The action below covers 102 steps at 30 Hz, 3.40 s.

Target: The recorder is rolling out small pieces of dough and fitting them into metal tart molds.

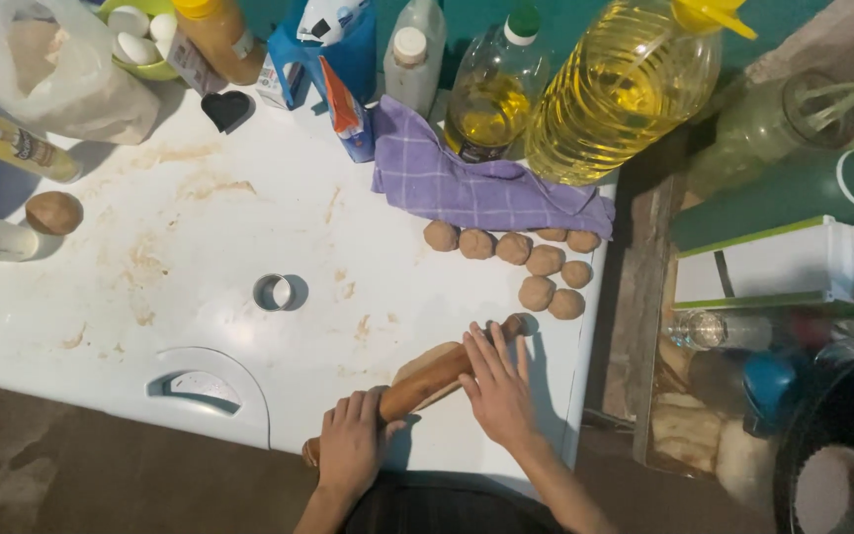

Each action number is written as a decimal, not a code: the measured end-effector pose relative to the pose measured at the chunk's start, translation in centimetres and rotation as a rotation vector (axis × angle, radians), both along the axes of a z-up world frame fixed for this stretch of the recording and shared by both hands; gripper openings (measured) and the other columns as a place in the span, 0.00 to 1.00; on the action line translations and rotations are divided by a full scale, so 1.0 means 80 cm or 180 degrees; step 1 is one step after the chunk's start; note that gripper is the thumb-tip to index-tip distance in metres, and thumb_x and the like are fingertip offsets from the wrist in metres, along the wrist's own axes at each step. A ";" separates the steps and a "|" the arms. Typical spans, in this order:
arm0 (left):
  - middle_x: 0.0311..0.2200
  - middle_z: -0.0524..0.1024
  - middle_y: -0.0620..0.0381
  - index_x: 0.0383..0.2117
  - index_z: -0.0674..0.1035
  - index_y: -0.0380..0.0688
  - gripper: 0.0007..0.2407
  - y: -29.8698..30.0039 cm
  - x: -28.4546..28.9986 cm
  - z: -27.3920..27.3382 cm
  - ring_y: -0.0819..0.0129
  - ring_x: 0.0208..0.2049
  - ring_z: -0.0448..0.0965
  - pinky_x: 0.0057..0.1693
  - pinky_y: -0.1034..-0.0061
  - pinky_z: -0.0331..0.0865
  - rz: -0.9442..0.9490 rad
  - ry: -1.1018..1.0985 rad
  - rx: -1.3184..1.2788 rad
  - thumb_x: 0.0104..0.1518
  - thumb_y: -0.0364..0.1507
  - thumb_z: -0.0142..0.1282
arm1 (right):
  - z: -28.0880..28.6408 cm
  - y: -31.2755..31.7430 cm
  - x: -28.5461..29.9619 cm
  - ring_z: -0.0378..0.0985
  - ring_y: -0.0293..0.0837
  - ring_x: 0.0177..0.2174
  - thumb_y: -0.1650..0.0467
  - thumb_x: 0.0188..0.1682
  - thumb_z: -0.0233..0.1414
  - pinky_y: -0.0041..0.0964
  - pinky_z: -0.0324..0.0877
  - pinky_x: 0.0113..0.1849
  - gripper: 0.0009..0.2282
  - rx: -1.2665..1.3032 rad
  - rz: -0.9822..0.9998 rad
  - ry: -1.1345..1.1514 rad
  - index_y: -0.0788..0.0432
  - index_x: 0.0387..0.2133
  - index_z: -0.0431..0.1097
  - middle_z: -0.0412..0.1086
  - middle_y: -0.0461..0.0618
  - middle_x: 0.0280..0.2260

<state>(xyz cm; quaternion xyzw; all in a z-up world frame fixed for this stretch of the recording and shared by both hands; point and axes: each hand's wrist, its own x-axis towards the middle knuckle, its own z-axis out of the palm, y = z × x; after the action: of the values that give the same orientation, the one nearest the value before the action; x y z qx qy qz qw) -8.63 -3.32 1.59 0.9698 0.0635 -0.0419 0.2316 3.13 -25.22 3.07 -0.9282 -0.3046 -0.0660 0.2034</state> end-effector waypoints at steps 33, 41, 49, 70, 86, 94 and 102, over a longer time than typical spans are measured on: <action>0.47 0.73 0.52 0.55 0.73 0.42 0.25 -0.005 -0.017 -0.024 0.56 0.50 0.72 0.54 0.56 0.62 0.0046 -0.0719 0.0430 0.55 0.44 0.58 | -0.043 0.049 0.120 0.79 0.49 0.31 0.71 0.44 0.59 0.43 0.72 0.36 0.03 0.0098 0.0562 0.2249 0.58 0.26 0.77 0.74 0.52 0.28; 0.47 0.73 0.52 0.55 0.73 0.42 0.26 -0.008 -0.020 -0.032 0.56 0.50 0.71 0.54 0.55 0.62 0.0076 -0.0633 0.0462 0.54 0.44 0.58 | -0.049 0.028 0.123 0.77 0.47 0.28 0.70 0.44 0.60 0.41 0.71 0.34 0.04 0.0376 0.0206 0.2089 0.60 0.26 0.76 0.73 0.52 0.26; 0.48 0.73 0.53 0.56 0.73 0.43 0.26 -0.008 -0.021 -0.035 0.56 0.50 0.71 0.55 0.56 0.61 0.0068 -0.0742 0.0458 0.54 0.44 0.58 | -0.032 -0.026 0.119 0.70 0.34 0.31 0.70 0.50 0.58 0.31 0.67 0.37 0.06 0.1783 -0.0230 0.3217 0.63 0.33 0.77 0.73 0.42 0.29; 0.49 0.72 0.53 0.56 0.73 0.46 0.26 -0.010 -0.019 -0.023 0.54 0.52 0.70 0.57 0.55 0.61 0.0119 -0.0666 0.0517 0.50 0.38 0.62 | 0.021 -0.259 0.030 0.80 0.52 0.44 0.70 0.49 0.56 0.45 0.73 0.44 0.08 -0.0248 -0.2302 0.0695 0.48 0.41 0.79 0.78 0.46 0.45; 0.53 0.70 0.46 0.61 0.67 0.45 0.28 -0.034 -0.030 -0.026 0.53 0.53 0.69 0.59 0.54 0.57 0.0707 -0.0746 0.0258 0.56 0.44 0.54 | 0.013 -0.094 0.043 0.53 0.60 0.66 0.62 0.49 0.55 0.63 0.44 0.63 0.23 -0.0125 -0.0458 0.0155 0.59 0.57 0.65 0.57 0.56 0.65; 0.65 0.65 0.41 0.68 0.61 0.36 0.27 -0.020 -0.001 -0.033 0.50 0.61 0.66 0.60 0.56 0.56 0.1132 -0.0894 0.0139 0.65 0.40 0.42 | -0.034 -0.034 0.042 0.44 0.56 0.69 0.66 0.53 0.47 0.65 0.35 0.64 0.30 -0.0199 0.0326 0.0629 0.61 0.69 0.47 0.44 0.57 0.71; 0.46 0.72 0.49 0.57 0.71 0.44 0.19 0.037 0.059 -0.049 0.52 0.48 0.70 0.53 0.54 0.60 0.1418 -0.0072 0.0226 0.64 0.40 0.43 | -0.022 0.025 0.113 0.43 0.56 0.70 0.66 0.56 0.42 0.65 0.32 0.65 0.28 -0.0188 0.0505 0.0527 0.63 0.69 0.47 0.44 0.57 0.71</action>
<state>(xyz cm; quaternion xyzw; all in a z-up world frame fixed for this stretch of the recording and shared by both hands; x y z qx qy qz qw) -3.89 -0.34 -2.34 0.9398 0.2751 0.0234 0.2016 12.16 -23.24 1.33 -0.9090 -0.3611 0.0361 0.2050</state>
